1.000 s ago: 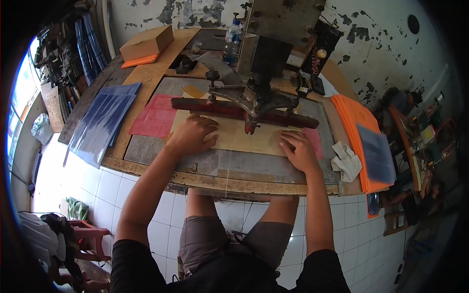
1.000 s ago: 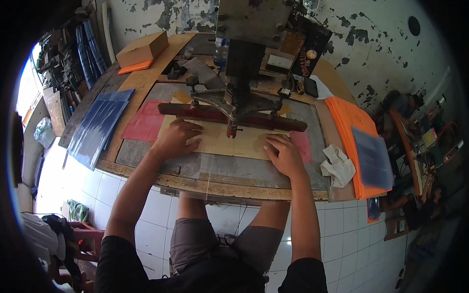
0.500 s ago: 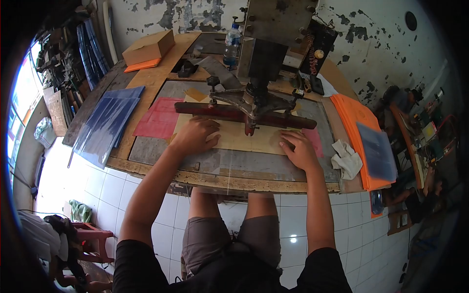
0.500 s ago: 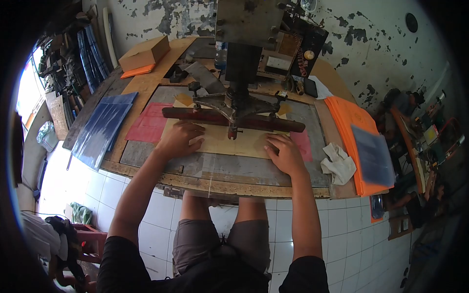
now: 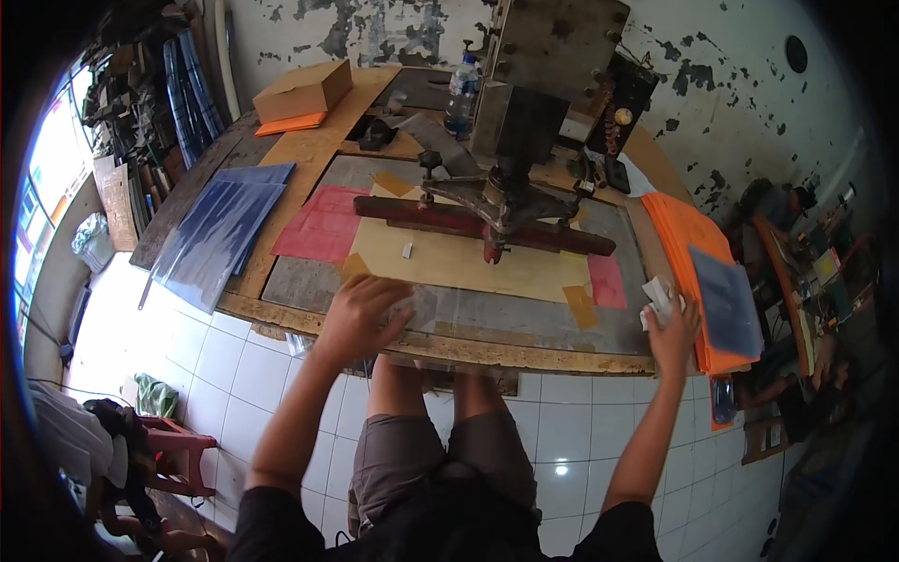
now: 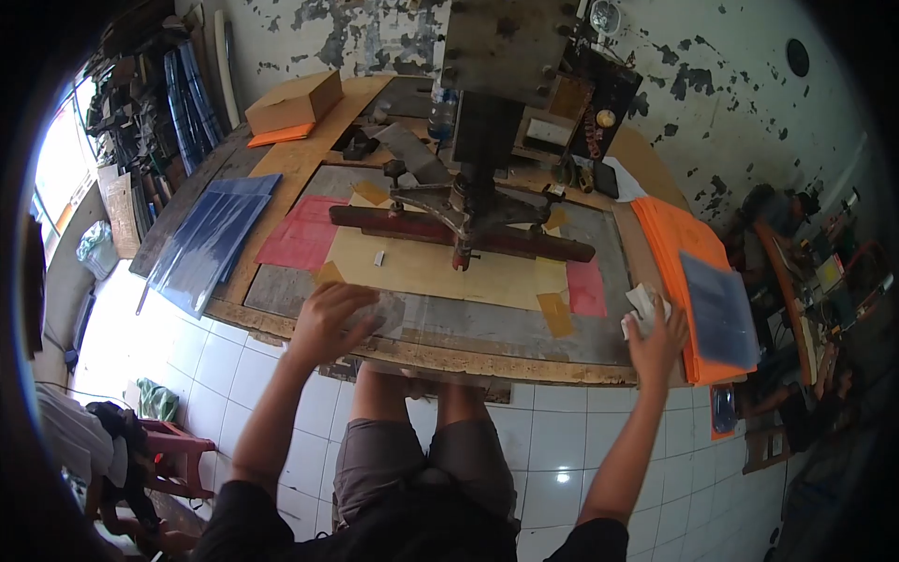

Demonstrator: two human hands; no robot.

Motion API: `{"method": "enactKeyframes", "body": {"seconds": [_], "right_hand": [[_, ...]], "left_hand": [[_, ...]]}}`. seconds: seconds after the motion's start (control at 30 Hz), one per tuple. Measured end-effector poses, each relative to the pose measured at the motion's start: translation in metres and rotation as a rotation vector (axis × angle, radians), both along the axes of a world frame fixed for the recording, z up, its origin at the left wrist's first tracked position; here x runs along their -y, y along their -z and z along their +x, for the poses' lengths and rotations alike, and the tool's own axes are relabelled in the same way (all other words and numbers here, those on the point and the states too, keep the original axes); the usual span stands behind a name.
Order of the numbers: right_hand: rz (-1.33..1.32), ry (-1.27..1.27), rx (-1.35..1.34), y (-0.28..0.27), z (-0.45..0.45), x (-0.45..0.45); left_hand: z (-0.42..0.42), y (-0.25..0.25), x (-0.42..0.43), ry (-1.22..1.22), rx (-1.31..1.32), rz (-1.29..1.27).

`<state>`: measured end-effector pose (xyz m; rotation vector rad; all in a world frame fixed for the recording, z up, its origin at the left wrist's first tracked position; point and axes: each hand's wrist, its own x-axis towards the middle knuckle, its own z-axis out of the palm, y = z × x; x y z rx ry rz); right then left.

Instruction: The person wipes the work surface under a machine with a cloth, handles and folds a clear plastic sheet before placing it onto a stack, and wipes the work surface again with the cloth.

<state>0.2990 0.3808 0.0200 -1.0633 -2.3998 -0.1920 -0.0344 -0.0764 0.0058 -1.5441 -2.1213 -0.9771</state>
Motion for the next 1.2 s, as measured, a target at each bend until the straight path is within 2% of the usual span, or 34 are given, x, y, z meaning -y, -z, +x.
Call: {"method": "enactKeyframes", "body": {"seconds": [0.07, 0.1, 0.17, 0.37, 0.5, 0.6, 0.67, 0.7, 0.8, 0.83, 0.93, 1.07, 1.2], "right_hand": [[-0.057, 0.037, 0.083, 0.02, 0.029, -0.031], [-0.245, -0.008, 0.097, 0.021, 0.035, -0.039], [-0.228, -0.067, 0.112, 0.018, 0.036, -0.04], [-0.201, -0.083, 0.022, 0.021, 0.029, -0.062], [-0.264, -0.118, -0.044, 0.017, 0.025, -0.082], [-0.197, -0.087, -0.072, 0.01, 0.02, -0.081], [-0.332, -0.167, -0.132, -0.002, 0.017, -0.073], [-0.399, -0.212, -0.16, -0.015, 0.011, -0.061], [-0.343, -0.475, 0.051, -0.071, -0.021, 0.036], [-0.267, -0.544, 0.046, -0.075, -0.034, 0.062], [-0.084, -0.739, -0.037, -0.064, -0.077, 0.114], [-0.149, -0.913, -0.107, 0.003, -0.131, 0.165], [-0.212, -1.154, -0.067, 0.007, -0.145, 0.194]], "left_hand": [[0.025, 0.018, 0.014, -0.066, 0.003, 0.025], [0.039, 0.026, 0.018, -0.111, -0.012, 0.037], [0.056, 0.054, 0.023, -0.169, 0.059, 0.059], [0.066, 0.092, 0.019, -0.306, -0.03, 0.117], [0.063, 0.099, 0.015, -0.325, -0.104, 0.148], [0.061, 0.102, 0.014, -0.321, -0.133, 0.161], [0.061, 0.102, 0.013, -0.33, -0.146, 0.17], [0.06, 0.101, 0.013, -0.327, -0.143, 0.174], [0.062, 0.101, 0.012, -0.334, -0.129, 0.179], [0.062, 0.102, 0.011, -0.338, -0.126, 0.179], [0.061, 0.105, 0.01, -0.339, -0.138, 0.181], [0.061, 0.103, 0.012, -0.335, -0.13, 0.166], [0.063, 0.101, 0.014, -0.34, -0.133, 0.152]]}}
